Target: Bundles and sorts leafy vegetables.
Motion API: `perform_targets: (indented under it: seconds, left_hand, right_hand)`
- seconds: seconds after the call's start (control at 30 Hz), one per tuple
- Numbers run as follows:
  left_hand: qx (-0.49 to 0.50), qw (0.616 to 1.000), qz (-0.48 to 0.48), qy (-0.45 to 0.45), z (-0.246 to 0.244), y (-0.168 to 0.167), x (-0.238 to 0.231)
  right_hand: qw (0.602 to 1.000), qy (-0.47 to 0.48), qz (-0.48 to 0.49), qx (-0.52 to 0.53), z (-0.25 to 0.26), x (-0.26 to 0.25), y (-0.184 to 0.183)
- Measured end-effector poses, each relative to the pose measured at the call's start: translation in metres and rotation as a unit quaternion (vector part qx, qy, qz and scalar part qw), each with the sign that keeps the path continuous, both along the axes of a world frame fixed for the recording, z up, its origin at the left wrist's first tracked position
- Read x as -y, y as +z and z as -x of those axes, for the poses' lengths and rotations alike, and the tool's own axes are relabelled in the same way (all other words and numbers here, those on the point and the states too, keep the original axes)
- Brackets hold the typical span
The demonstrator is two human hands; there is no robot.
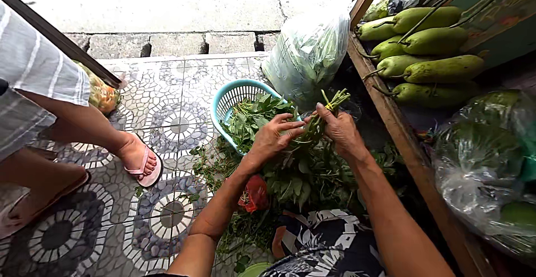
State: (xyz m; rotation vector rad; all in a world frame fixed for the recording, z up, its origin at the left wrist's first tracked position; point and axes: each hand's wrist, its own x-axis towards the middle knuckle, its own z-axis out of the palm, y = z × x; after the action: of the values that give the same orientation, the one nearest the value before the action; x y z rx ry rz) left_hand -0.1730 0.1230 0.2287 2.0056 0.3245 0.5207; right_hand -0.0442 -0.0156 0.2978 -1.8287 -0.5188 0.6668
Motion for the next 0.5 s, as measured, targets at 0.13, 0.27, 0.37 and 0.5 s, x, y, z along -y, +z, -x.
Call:
perform_targets:
  seconds: [0.13,0.27,0.37,0.5]
  left_hand:
    - [-0.126,0.949,0.102,0.272,-0.025,-0.072,-0.108]
    - [-0.251,0.864,0.237,0.367,-0.046,-0.192,-0.171]
    - [-0.290,0.848,0.300,0.327,-0.054,-0.233,-0.165]
    - [-0.198,0.838,0.358,0.361,-0.056,-0.227,-0.146]
  right_hand:
    - [0.992,-0.106,0.031,0.056,-0.024,0.034,0.027]
    - [0.982,-0.148,0.049,0.109,-0.030,0.052,0.042]
    - [0.976,-0.139,0.095,0.138,-0.032,0.052,0.041]
    - [0.972,-0.122,0.131,0.150,-0.029,0.047,0.040]
